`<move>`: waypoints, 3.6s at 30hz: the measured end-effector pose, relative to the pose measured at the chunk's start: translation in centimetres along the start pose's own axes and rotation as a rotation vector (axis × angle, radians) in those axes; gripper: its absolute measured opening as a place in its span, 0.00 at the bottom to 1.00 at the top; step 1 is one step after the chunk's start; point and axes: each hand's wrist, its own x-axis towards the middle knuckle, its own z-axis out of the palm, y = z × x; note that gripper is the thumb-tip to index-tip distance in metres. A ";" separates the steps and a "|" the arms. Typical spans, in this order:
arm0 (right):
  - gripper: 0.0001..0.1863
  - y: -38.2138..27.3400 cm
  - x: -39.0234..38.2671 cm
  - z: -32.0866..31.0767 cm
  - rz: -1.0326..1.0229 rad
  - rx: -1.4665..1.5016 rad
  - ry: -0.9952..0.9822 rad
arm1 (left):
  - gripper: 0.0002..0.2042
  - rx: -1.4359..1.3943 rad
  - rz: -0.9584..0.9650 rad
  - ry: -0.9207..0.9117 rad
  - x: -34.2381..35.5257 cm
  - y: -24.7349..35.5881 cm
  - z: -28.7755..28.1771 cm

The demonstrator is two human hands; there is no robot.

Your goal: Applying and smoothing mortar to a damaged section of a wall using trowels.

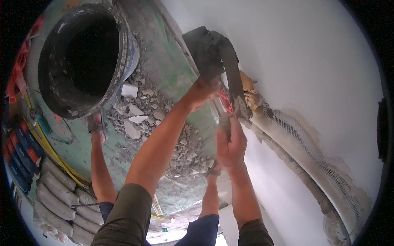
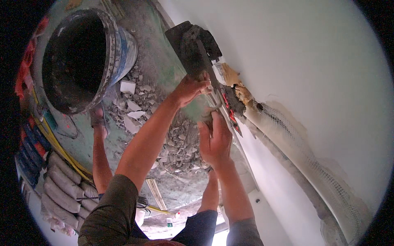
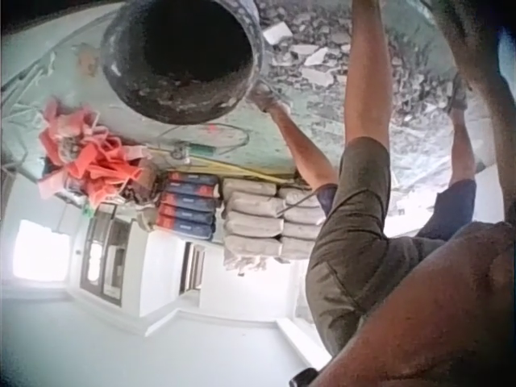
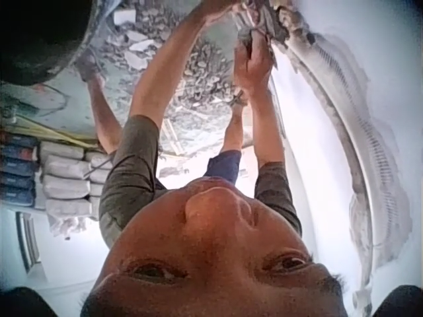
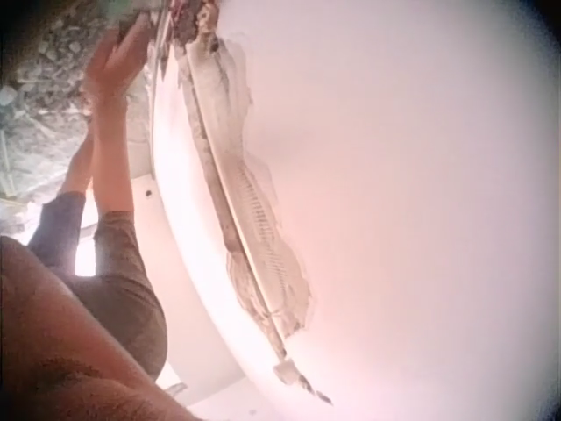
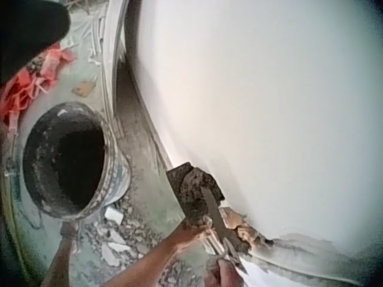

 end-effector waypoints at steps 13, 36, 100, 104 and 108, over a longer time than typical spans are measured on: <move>0.18 1.5 1.6 1.7 0.182 -0.066 0.014 | 0.03 0.231 0.102 0.091 0.1 -0.1 0.0; 0.19 1.0 3.8 0.3 0.162 -0.100 -0.032 | 0.10 0.147 -0.090 0.138 0.8 -0.1 0.6; 0.19 2.6 -0.8 -1.3 0.107 -0.204 -0.155 | 0.08 -0.091 -0.154 -0.058 0.1 0.7 1.5; 0.20 3.0 1.8 -1.1 0.117 -0.300 -0.147 | 0.09 -0.139 -0.162 -0.101 0.6 0.5 1.0; 0.22 2.9 2.4 0.3 0.116 -0.263 -0.074 | 0.09 -0.122 -0.126 -0.037 0.8 0.9 1.3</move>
